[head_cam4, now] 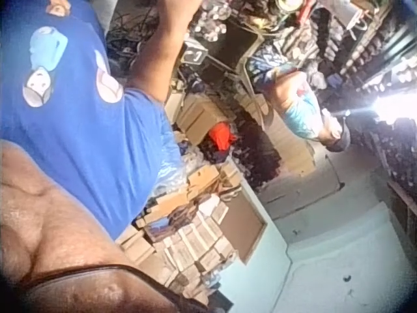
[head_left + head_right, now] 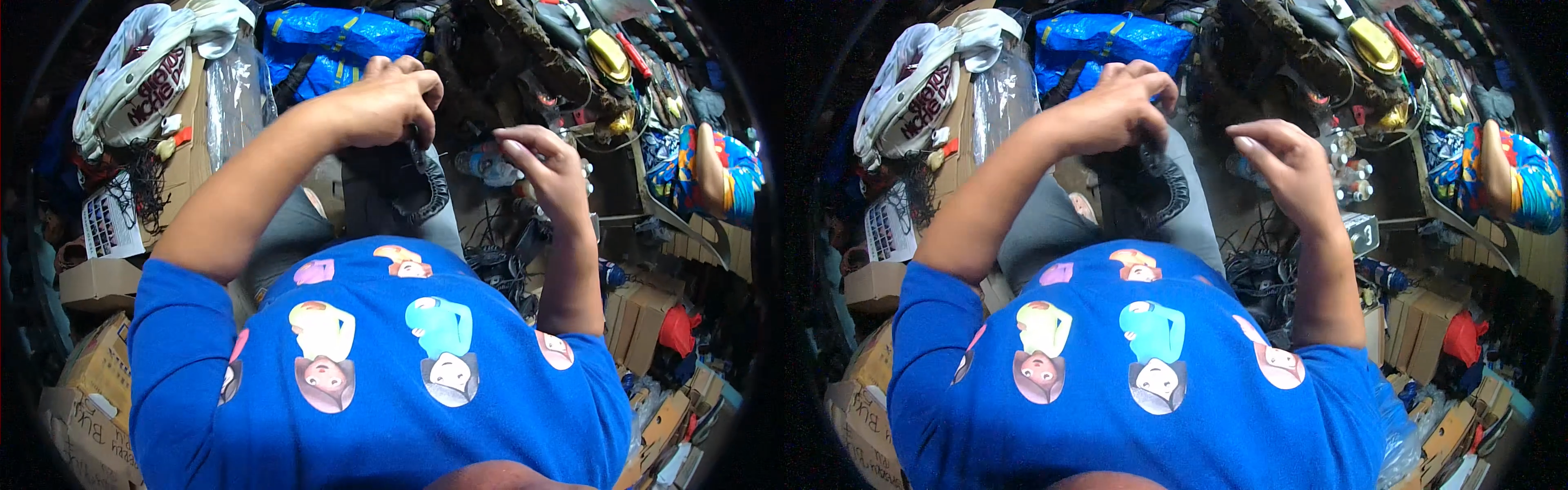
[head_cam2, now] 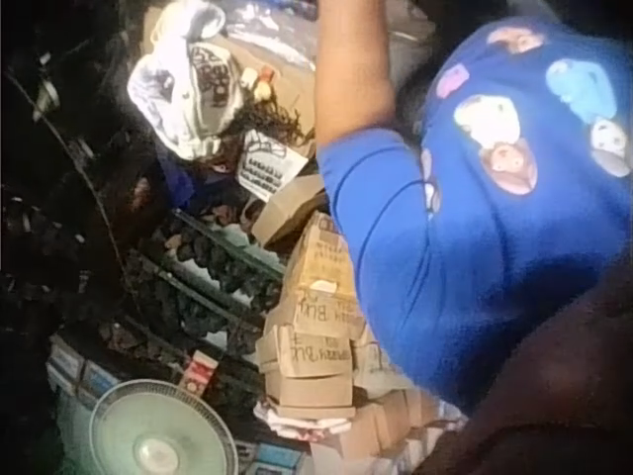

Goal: Threading laces through the eyelets of a black leather shoe by hand.

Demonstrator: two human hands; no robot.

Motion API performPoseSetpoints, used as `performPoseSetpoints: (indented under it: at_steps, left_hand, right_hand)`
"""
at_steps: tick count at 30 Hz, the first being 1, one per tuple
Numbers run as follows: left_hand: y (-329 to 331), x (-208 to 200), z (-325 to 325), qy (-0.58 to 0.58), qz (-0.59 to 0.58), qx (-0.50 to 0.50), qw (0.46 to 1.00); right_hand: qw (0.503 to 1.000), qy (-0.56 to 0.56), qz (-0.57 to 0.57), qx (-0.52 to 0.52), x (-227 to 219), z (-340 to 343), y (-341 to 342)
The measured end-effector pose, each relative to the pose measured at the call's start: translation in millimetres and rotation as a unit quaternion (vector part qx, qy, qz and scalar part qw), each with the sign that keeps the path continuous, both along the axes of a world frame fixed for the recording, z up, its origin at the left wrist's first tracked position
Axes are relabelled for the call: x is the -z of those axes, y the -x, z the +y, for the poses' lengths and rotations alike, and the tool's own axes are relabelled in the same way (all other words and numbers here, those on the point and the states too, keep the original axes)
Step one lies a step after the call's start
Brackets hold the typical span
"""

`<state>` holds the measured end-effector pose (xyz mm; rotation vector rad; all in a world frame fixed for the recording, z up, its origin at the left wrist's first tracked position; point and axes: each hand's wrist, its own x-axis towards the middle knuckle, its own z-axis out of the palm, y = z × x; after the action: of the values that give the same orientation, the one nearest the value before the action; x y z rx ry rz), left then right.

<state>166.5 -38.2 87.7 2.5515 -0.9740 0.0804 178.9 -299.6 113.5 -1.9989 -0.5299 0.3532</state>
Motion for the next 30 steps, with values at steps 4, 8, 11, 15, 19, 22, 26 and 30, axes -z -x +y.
performPoseSetpoints:
  at_steps: [4,8,11,15,19,22,26,30]
  left_hand:
    - [11,57,-16,0.015,0.020,-0.062,0.998]
    - [31,76,-19,0.113,0.116,-0.156,0.974]
    - [30,81,-24,0.134,0.143,-0.197,0.961]
    - [33,94,-22,0.228,0.110,-0.252,0.934]
    - [31,95,-24,0.249,0.190,-0.303,0.900]
    - [31,103,-23,0.247,0.195,-0.322,0.893]
    - [28,99,-26,0.113,0.152,-0.276,0.943]
    - [19,108,-10,0.132,0.170,-0.198,0.956]
  right_hand:
    - [0.997,0.048,0.026,-0.047,54,16,-6]
    - [0.982,0.111,-0.087,-0.128,77,31,-3]
    - [0.939,0.211,-0.199,-0.183,96,42,-11]
    - [0.904,0.224,-0.293,-0.218,105,50,-12]
    - [0.886,0.269,-0.285,-0.248,111,31,-15]
    - [0.884,0.295,-0.270,-0.242,107,26,-12]
    - [0.859,0.314,-0.316,-0.252,106,45,-5]
    - [0.870,0.303,-0.279,-0.273,103,42,-9]
